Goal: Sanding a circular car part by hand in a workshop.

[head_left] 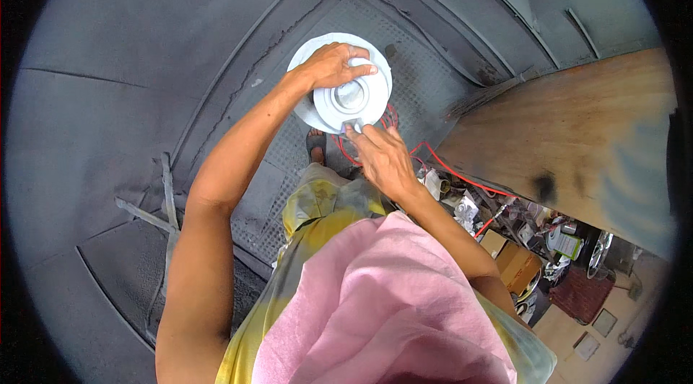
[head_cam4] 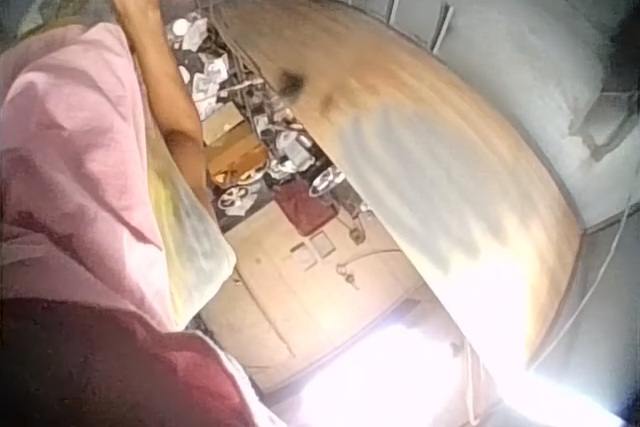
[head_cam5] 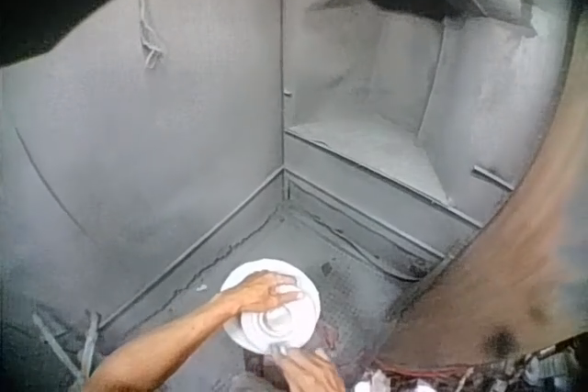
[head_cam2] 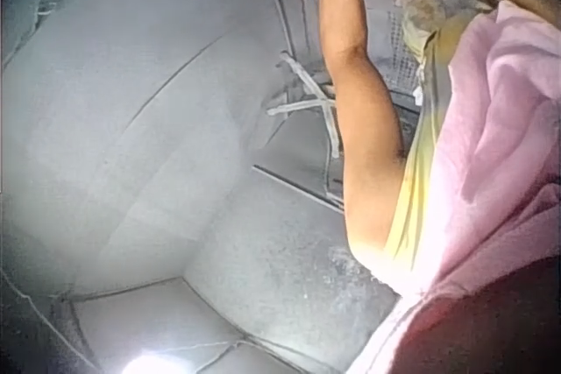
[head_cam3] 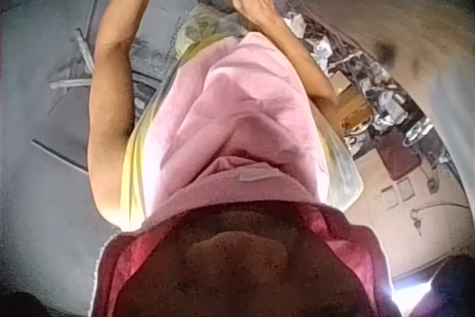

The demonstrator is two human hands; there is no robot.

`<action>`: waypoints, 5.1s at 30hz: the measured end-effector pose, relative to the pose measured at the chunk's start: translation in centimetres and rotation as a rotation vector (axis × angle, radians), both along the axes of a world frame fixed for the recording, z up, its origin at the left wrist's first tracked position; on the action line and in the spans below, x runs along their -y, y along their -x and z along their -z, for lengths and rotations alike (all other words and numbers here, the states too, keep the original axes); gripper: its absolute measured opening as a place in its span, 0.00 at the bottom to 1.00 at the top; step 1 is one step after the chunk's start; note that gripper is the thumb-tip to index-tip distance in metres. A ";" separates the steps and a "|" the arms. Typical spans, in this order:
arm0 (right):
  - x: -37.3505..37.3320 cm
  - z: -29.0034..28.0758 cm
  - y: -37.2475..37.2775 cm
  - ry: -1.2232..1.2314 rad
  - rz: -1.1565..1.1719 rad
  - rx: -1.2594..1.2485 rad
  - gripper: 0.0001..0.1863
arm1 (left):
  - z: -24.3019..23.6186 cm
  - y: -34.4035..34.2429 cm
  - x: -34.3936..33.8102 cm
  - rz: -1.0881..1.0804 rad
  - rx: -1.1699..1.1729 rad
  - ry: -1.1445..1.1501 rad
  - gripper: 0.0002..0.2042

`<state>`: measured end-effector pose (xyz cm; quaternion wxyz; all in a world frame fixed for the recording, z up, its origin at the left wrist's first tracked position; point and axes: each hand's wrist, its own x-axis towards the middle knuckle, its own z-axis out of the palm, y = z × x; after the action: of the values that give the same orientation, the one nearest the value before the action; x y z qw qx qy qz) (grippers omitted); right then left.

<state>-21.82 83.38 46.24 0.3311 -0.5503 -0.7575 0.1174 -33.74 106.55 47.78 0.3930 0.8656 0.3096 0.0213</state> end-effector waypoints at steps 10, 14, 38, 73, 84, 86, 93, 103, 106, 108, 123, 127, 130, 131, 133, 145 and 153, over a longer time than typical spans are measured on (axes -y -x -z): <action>-1.5 -0.2 1.4 -0.079 0.023 -0.140 0.20 | 0.8 0.3 -0.1 0.000 0.055 -0.029 0.31; -1.0 -0.6 0.6 0.078 0.004 -0.098 0.17 | 0.6 0.4 0.2 -0.006 0.006 -0.018 0.31; 8.0 2.9 -3.6 0.339 0.530 -0.440 0.16 | 2.5 5.9 3.9 -0.623 0.504 0.127 0.21; 2.5 3.4 -0.7 0.306 0.695 -1.234 0.10 | -5.5 8.9 4.7 0.144 -0.184 -0.653 0.83; 10.9 4.4 -3.1 0.090 1.107 -0.984 0.13 | -1.9 4.3 -2.1 0.658 -0.288 -0.578 0.91; 10.2 3.3 -0.9 0.069 1.160 -1.037 0.13 | -1.7 4.0 -2.6 0.685 -0.271 -0.556 0.91; 4.9 0.4 6.3 0.040 1.227 -1.113 0.14 | 0.1 4.4 -3.7 0.688 -0.121 -0.509 0.88; -1.2 1.7 11.0 0.034 1.314 -1.151 0.14 | -2.4 3.8 -7.8 0.551 0.026 -0.105 0.51; -1.2 1.1 11.8 0.008 1.331 -1.191 0.14 | -1.4 4.0 -7.9 0.541 0.148 -0.054 0.34; -0.5 1.1 11.9 0.021 1.355 -1.181 0.14 | -0.2 4.3 -7.8 0.399 0.300 -0.325 0.26; 1.7 2.6 12.2 -0.019 1.374 -1.262 0.13 | 5.6 9.5 -10.7 -0.124 0.024 0.656 0.37; 1.0 2.9 11.6 -0.017 1.363 -1.096 0.14 | 5.5 10.7 -9.2 -0.173 0.101 0.806 0.37; 0.7 2.5 11.3 0.012 1.345 -1.038 0.13 | 5.7 10.8 -8.8 -0.111 0.127 0.813 0.35; 0.4 2.4 11.2 0.013 1.340 -1.031 0.13 | 5.8 11.0 -8.7 -0.116 0.110 0.781 0.33; 0.3 2.2 11.5 -0.047 1.307 -1.117 0.13 | 5.9 11.4 -8.0 -0.118 0.087 0.755 0.31; -0.1 2.4 12.0 -0.002 1.336 -1.115 0.14 | 4.0 11.8 -6.9 -0.071 0.341 -0.089 0.24; -1.5 -1.8 13.4 0.020 1.286 -1.147 0.14 | -3.2 9.3 -2.8 0.055 0.254 0.826 0.15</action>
<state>-35.26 84.87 48.03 0.6600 -0.7308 -0.0133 0.1736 -43.00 109.36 50.93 0.7420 0.6338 0.2183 -0.0084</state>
